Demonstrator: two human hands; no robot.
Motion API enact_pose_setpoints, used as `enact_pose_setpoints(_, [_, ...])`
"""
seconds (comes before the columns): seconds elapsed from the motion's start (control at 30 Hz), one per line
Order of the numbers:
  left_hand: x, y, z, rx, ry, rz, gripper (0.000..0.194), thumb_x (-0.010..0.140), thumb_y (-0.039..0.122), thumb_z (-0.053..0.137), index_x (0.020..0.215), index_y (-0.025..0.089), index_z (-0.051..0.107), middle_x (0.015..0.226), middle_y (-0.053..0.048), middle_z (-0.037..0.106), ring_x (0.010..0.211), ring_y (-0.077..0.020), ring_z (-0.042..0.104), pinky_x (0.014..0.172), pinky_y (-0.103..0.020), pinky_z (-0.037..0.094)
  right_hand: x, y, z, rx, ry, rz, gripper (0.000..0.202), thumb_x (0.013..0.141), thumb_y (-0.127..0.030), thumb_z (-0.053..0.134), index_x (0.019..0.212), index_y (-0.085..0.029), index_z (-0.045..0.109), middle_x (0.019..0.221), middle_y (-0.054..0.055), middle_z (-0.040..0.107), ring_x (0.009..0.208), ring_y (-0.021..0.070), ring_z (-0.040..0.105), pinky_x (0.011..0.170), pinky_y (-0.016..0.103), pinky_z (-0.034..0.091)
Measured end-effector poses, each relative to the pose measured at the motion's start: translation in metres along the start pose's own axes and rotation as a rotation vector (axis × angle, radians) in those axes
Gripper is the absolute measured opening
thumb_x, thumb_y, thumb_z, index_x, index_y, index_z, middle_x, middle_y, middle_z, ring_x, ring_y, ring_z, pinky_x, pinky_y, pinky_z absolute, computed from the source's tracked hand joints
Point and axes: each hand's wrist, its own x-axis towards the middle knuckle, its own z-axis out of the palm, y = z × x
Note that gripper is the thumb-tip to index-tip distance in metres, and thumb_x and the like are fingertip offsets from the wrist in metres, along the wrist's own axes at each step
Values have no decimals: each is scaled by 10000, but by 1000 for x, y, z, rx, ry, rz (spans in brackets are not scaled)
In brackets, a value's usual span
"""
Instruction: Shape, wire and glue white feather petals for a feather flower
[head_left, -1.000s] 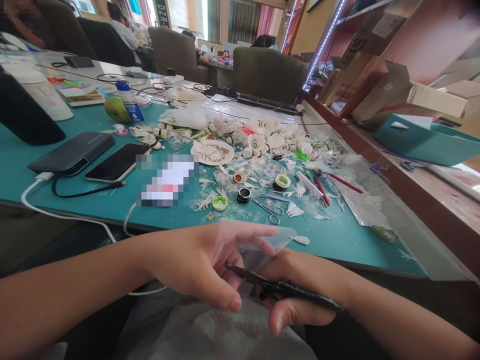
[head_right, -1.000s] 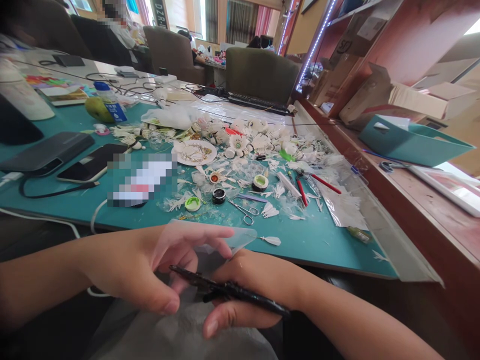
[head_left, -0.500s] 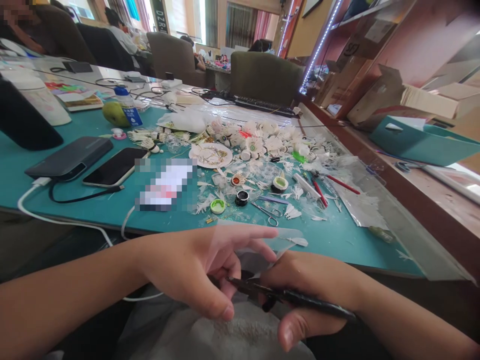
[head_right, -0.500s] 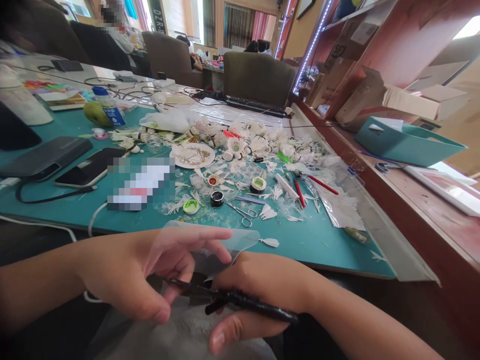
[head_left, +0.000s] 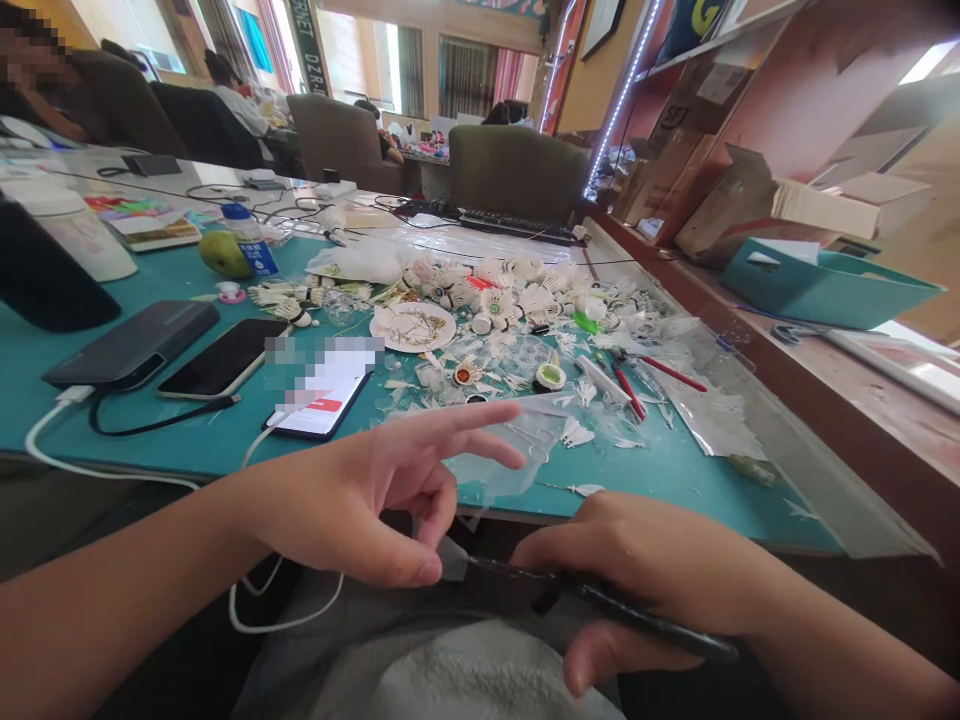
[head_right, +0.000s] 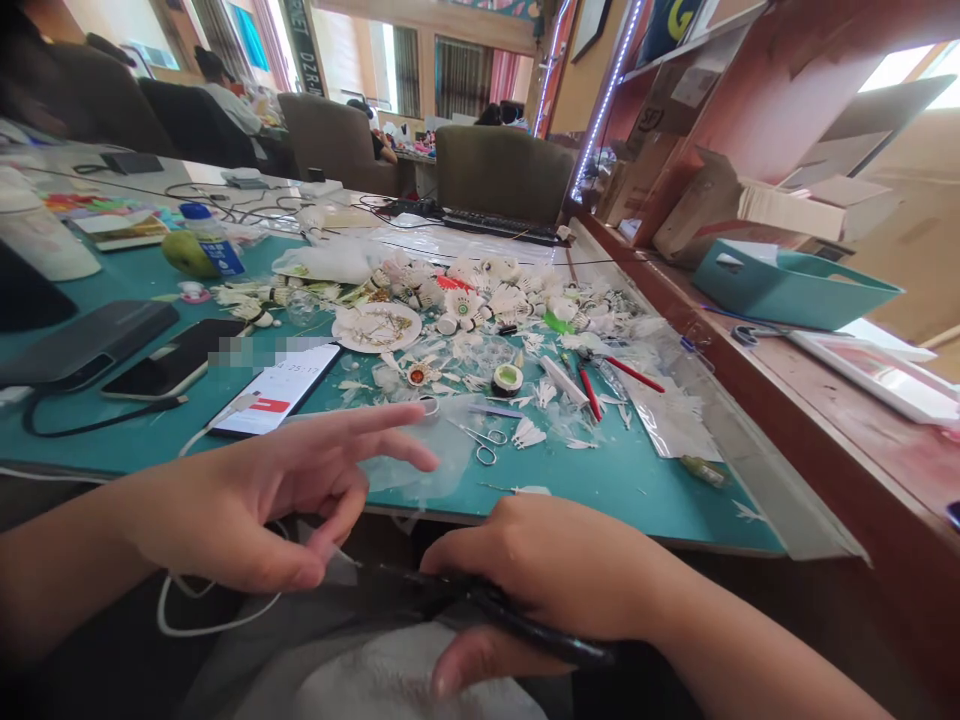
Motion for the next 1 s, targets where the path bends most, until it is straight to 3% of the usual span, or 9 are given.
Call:
enact_pose_setpoints(0.13, [-2,8,-5,114,46,21,1014,827,5,728,1568,558,312,1562,-71,460,665,2,544,756,-205,571,-20,1,-21,-191,-29,193,506,931,-695,591,981,-209,721,716,44,706,639,199,648,546,266,347])
enact_pose_setpoints(0.27, [-4,13,-9,197,95,20,979,866,33,711,1580,551,287,1571,-76,451,694,-15,548,775,-205,590,-40,18,-45,-477,50,522,503,965,-669,532,1093,-215,708,864,109,759,757,292,717,633,319,440])
enact_pose_setpoints(0.37, [-5,13,-13,255,119,2,970,875,25,685,1579,556,281,1573,-72,451,693,-18,547,778,-211,601,-44,44,-58,-599,54,747,467,969,-607,561,1065,-177,716,974,171,770,883,370,733,702,377,477])
enact_pose_setpoints(0.5, [-4,7,-21,372,132,-13,945,904,55,656,1598,538,234,1560,-64,455,706,-23,551,806,-216,591,-40,81,-63,-544,-8,802,435,859,-589,709,943,-164,750,937,177,773,851,391,734,653,377,474])
enact_pose_setpoints(0.57, [-1,1,-25,468,136,-58,935,905,50,639,1586,556,246,1539,-32,471,727,-28,553,824,-211,575,-38,92,-62,-508,-18,812,479,810,-618,738,975,-168,751,960,174,771,872,399,730,645,379,472])
enact_pose_setpoints(0.73, [4,-8,-31,640,135,-202,881,918,80,633,1565,564,282,1529,-8,492,772,-54,590,849,-246,551,-40,95,-60,-421,-14,832,615,756,-654,758,1162,-196,705,1041,149,757,920,378,721,648,364,470])
enact_pose_setpoints(0.87, [3,0,-29,716,170,-157,888,909,84,646,1565,560,282,1109,41,663,755,-75,604,705,-160,506,-40,94,-60,-383,-24,861,660,742,-658,764,1198,-189,676,1029,146,745,921,377,710,632,362,457])
enact_pose_setpoints(0.93, [1,4,-27,756,172,-154,874,901,94,653,1564,544,302,895,55,620,754,-97,620,575,-123,447,-41,95,-60,-368,-31,873,669,734,-630,781,1224,-191,653,1037,141,743,920,370,709,632,358,454])
enact_pose_setpoints(1.0, [0,7,-24,780,179,-163,839,904,130,662,1563,524,321,815,54,575,761,-115,634,524,-112,426,-41,95,-60,-362,-29,881,656,754,-563,784,1278,-206,614,1068,132,741,940,360,708,644,351,452])
